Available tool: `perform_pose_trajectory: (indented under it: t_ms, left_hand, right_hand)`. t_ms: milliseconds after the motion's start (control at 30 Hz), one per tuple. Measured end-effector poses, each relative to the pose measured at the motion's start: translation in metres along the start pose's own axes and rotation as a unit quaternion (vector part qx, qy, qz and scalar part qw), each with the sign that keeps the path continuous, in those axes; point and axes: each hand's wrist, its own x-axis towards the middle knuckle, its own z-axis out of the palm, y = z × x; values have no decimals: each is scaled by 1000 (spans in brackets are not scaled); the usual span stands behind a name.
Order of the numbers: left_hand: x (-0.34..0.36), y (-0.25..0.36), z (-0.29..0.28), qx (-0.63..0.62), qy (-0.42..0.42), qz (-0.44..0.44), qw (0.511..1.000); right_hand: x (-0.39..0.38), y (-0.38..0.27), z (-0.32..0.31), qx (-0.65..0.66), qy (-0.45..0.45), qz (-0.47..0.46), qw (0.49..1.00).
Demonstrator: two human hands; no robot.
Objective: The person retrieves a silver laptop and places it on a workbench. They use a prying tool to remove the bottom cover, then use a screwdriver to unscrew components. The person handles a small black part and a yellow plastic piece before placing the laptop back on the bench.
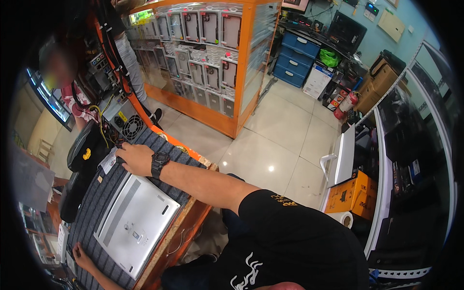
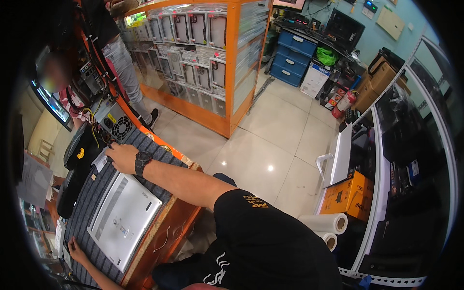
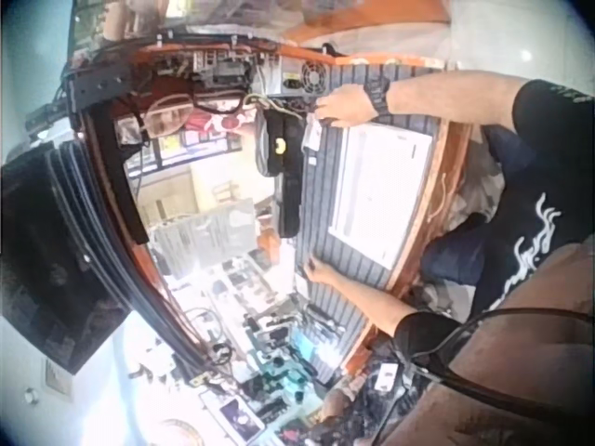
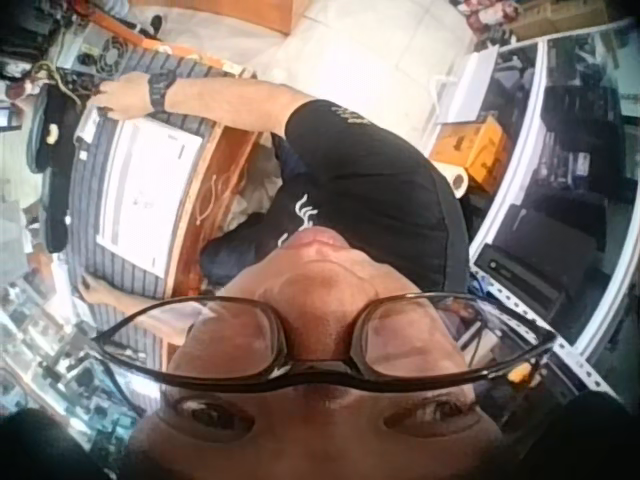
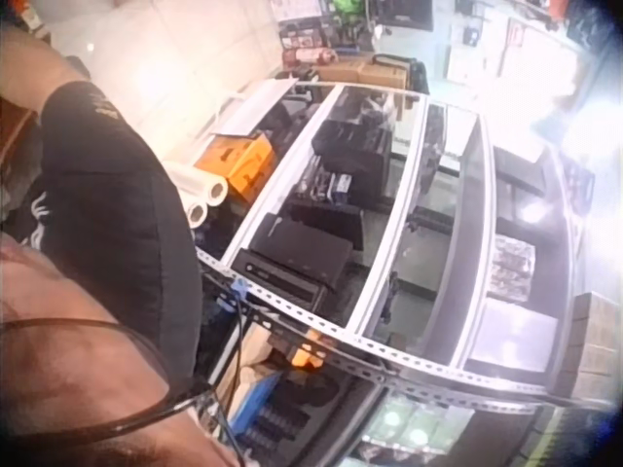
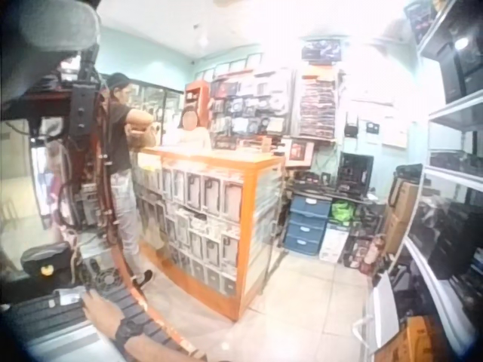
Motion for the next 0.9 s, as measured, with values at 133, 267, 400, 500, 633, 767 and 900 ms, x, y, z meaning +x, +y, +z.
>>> perform_pose_trajectory:
  t_ms: [133,267,400,500,633,767,900]
  left_hand:
    - [2,-3,5,-38,-9,14,999]
    - [2,-6,1,-53,-11,6,999]
    - [-7,15,9,-10,1,16,1000]
    - [-7,19,9,0,-17,-11,1000]
    - [6,-14,-7,-5,-9,-19,1000]
    - [-1,2,15,-10,-1,-65,998]
    - [3,1,29,-45,58,-73,995]
  right_hand:
    - [0,6,2,-22,-22,39,999]
    - [3,7,11,-24,3,60,998]
    - [0,15,5,-11,26,87,996]
    - [-1,19,3,-6,26,93,995]
    - [4,13,8,8,26,95,995]
    - [0,22,7,1,20,113,993]
    - [1,26,6,4,28,126,992]
